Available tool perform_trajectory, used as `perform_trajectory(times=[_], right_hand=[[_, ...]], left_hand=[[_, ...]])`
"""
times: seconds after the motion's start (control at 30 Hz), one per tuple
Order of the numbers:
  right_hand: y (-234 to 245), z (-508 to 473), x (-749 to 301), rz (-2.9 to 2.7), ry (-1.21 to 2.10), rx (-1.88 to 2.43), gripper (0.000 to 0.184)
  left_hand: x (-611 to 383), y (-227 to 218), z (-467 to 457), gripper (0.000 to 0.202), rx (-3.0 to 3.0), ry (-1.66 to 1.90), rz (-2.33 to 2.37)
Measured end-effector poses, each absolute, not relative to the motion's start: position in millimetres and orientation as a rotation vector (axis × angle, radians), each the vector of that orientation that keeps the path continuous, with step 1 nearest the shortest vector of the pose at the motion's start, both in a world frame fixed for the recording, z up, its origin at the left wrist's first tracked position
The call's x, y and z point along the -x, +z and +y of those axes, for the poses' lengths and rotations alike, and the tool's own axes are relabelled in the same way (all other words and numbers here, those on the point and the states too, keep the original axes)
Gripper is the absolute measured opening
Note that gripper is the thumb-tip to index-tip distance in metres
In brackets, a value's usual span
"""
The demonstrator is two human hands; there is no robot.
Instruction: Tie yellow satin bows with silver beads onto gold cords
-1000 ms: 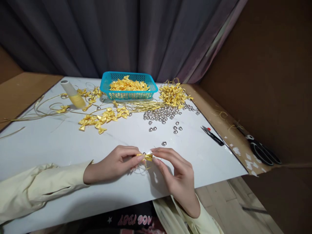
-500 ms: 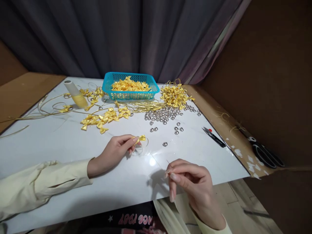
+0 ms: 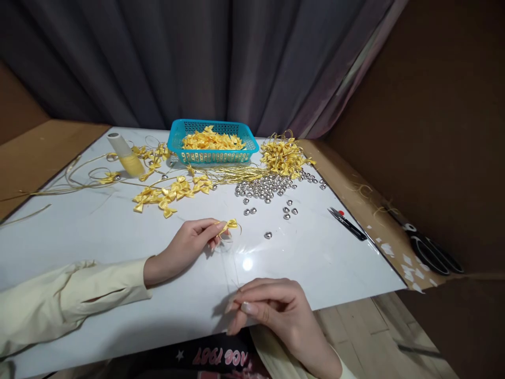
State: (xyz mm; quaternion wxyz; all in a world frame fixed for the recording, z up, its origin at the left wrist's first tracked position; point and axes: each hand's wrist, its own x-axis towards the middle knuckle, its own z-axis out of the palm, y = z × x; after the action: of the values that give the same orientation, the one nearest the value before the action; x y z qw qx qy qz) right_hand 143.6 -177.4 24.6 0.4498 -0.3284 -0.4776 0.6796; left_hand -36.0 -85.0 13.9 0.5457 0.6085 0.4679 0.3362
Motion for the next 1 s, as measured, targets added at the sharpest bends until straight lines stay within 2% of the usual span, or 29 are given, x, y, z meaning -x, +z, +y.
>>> perform_trajectory(times=[0.2,0.37,0.5,1.0], right_hand=[[26,-166,-144,-1.234,1.291,1.058,0.027],[25,-160,-146,-1.385,1.059,1.283,0.009],[27,-159,-145,-1.513,0.851,1.346,0.012],[23,-163,-147,-1.642,0.883,1.359,0.020]], left_hand=[[36,14,-91,0.036,-1.349,0.650,0.935],[38,13,-94,0.037,-1.327,0.627,0.860],[37,12,-95,0.035,-1.205,0.606,0.815],[35,9,-97,0.030,-1.047,0.594,0.812]])
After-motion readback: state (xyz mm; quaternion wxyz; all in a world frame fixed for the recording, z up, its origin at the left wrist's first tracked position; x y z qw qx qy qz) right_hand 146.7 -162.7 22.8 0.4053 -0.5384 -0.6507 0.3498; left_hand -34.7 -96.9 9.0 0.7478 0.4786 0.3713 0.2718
